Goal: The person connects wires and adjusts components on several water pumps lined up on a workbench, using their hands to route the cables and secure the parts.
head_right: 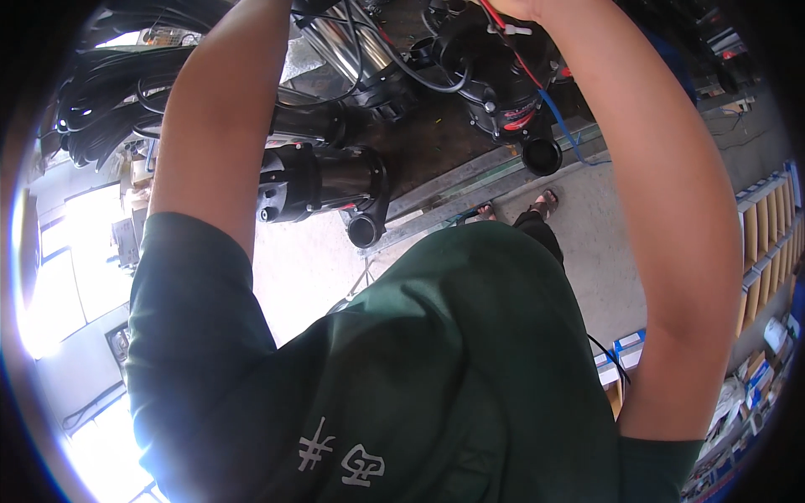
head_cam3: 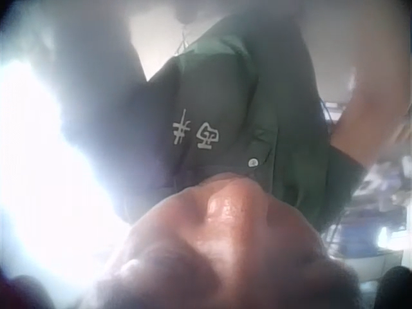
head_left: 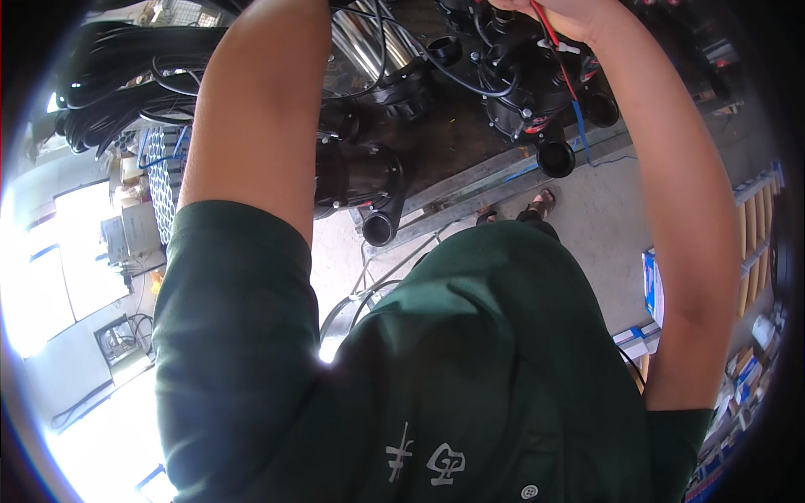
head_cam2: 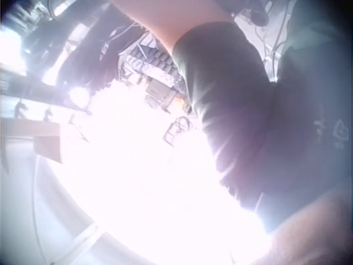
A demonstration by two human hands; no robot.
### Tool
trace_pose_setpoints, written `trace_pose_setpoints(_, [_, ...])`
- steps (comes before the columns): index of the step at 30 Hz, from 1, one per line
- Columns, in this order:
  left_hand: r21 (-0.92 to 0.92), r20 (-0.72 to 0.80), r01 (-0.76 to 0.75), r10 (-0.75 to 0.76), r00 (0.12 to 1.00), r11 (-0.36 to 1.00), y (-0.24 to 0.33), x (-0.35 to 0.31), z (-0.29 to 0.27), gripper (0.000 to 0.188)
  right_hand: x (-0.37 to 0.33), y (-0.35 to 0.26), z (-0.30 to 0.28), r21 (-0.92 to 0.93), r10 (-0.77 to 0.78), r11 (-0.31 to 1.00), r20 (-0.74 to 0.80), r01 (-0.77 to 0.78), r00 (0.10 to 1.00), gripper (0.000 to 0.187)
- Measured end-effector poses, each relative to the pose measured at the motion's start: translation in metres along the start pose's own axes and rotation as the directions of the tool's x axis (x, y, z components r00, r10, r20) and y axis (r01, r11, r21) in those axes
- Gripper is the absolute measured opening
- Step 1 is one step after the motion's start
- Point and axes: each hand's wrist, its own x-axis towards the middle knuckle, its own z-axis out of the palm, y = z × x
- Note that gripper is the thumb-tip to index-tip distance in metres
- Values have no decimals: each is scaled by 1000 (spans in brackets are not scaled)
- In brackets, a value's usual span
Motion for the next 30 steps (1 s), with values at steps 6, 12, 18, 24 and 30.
trace_pose_setpoints(6, [-16, 40, -6, 7, 999, 1000, 12, -22, -11, 30, 2, -1, 2, -3, 3, 1000, 11, -3, 1000, 4])
trace_pose_setpoints(12, [6, 80, -21, 21, 997, 1000, 24, -21, -15, 29, -2, -3, 3, -13, -36, 999, 8, 36, 999, 3])
trace_pose_setpoints(18, [40, 147, 8, -14, 989, 999, 17, -26, -10, 28, 5, 2, 3, -5, -35, 999, 31, 36, 999, 3])
trace_pose_setpoints(24, [92, 247, 2, -25, 969, 996, 28, -15, -19, 27, -4, -1, 1, 9, -44, 999, -16, 44, 999, 5])
trace_pose_setpoints(30, [507, 447, -370, 129, 885, 778, 39, -46, -31, 25, 4, 5, 9, 1, -65, 998, -12, 66, 998, 7])
